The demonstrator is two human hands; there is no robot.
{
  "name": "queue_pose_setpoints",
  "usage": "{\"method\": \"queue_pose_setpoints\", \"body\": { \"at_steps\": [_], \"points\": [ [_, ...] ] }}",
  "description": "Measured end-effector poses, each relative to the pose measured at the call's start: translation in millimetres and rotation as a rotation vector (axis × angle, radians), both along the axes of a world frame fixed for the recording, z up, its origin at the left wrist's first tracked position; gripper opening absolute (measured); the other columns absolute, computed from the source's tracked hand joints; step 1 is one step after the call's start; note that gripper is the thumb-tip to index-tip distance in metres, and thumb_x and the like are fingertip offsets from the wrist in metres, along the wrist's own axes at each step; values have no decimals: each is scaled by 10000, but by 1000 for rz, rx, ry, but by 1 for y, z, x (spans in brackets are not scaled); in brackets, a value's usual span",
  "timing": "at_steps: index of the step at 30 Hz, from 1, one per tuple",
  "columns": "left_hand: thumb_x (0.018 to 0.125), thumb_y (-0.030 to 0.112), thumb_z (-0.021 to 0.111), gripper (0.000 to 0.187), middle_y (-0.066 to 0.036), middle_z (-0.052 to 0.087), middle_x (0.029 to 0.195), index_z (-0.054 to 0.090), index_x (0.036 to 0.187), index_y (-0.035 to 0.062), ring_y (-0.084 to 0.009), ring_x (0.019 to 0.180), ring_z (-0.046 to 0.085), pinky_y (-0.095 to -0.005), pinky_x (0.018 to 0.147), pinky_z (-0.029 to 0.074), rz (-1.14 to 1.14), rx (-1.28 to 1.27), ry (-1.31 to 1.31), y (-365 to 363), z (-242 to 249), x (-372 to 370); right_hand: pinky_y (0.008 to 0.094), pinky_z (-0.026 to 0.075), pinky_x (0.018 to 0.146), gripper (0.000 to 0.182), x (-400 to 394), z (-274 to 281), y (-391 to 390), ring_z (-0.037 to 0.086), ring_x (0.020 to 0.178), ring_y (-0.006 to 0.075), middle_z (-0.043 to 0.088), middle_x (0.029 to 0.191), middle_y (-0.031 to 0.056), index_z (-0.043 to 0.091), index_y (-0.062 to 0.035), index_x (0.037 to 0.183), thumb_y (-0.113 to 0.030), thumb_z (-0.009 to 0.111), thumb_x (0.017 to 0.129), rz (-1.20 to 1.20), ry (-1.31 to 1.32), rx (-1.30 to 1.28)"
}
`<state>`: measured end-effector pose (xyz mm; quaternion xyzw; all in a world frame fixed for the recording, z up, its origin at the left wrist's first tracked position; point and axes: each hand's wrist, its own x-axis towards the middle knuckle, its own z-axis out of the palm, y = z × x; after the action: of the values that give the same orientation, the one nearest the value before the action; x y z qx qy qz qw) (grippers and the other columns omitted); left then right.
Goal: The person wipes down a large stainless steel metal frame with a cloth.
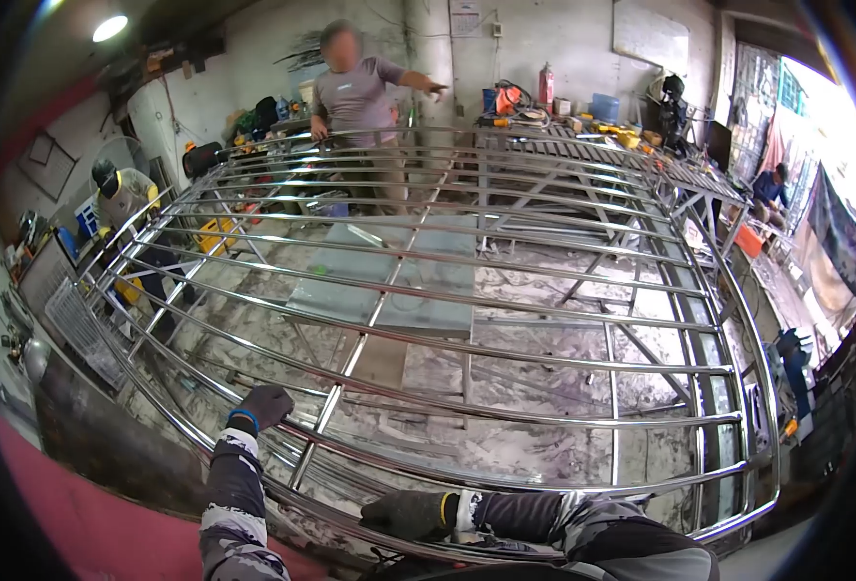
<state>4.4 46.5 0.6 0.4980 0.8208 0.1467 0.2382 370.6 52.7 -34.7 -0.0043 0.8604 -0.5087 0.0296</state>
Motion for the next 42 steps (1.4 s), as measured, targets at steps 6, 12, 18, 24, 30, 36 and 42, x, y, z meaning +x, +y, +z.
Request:
{"method": "queue_pose_setpoints", "body": {
  "at_steps": [6, 12, 18, 24, 30, 36, 42],
  "points": [
    [859, 358, 584, 376, -163, 725, 816, 734, 869, 13, -314, 786, 695, -419, 758, 532, -24, 2, 37, 0, 1, 1, 527, 491, 832, 377, 11, -17, 3, 630, 929, 481, 647, 940, 263, 577, -31, 1089, -394, 483, 1052, 25, -69, -48],
    [853, 381, 576, 400, -203, 729, 888, 738, 897, 17, -370, 887, 695, -462, 818, 526, -4, -40, 21, 2, 11, 6, 477, 493, 818, 242, 48, -30, 6, 634, 876, 394, 636, 880, 227, 586, -40, 1045, -272, 533, 1004, 44, -87, -162],
    [855, 392, 590, 401, -211, 732, 975, 734, 960, 33, -399, 934, 682, -469, 856, 523, -41, -32, 79, 3, -5, -6, 395, 474, 793, 205, 31, -22, 12, 562, 817, 248, 597, 858, 145, 580, -32, 968, -234, 558, 996, 86, -57, -373],
    [845, 388, 629, 395, -207, 726, 1032, 725, 998, 37, -379, 994, 678, -456, 889, 517, 9, -76, -31, 3, 0, -3, 351, 474, 796, 375, 28, 0, 14, 538, 843, 144, 556, 820, 73, 619, -17, 1002, -384, 557, 1048, 86, -40, -593],
    [850, 399, 642, 407, -198, 724, 1057, 720, 1023, 39, -376, 1007, 676, -455, 900, 517, 29, -77, -20, 4, 9, 2, 344, 486, 847, 370, 52, 20, 11, 570, 934, 133, 648, 945, 68, 651, -9, 1133, -355, 539, 1067, -52, -221, -596],
    [865, 415, 608, 425, -222, 715, 1053, 717, 1021, 34, -405, 999, 666, -472, 898, 514, -17, -89, 21, 7, -6, -7, 325, 529, 902, 378, 54, 6, 15, 634, 1002, 138, 727, 1072, 85, 647, -43, 1308, -324, 530, 1084, 58, -239, -470],
    [866, 385, 579, 405, -237, 708, 1058, 712, 1018, 34, -426, 992, 663, -478, 894, 519, -40, -90, 56, 9, -6, -5, 378, 491, 757, 282, 17, 12, 4, 592, 809, 217, 612, 819, 147, 624, -32, 1047, -285, 503, 1078, 55, 29, -318]
  ]
}}
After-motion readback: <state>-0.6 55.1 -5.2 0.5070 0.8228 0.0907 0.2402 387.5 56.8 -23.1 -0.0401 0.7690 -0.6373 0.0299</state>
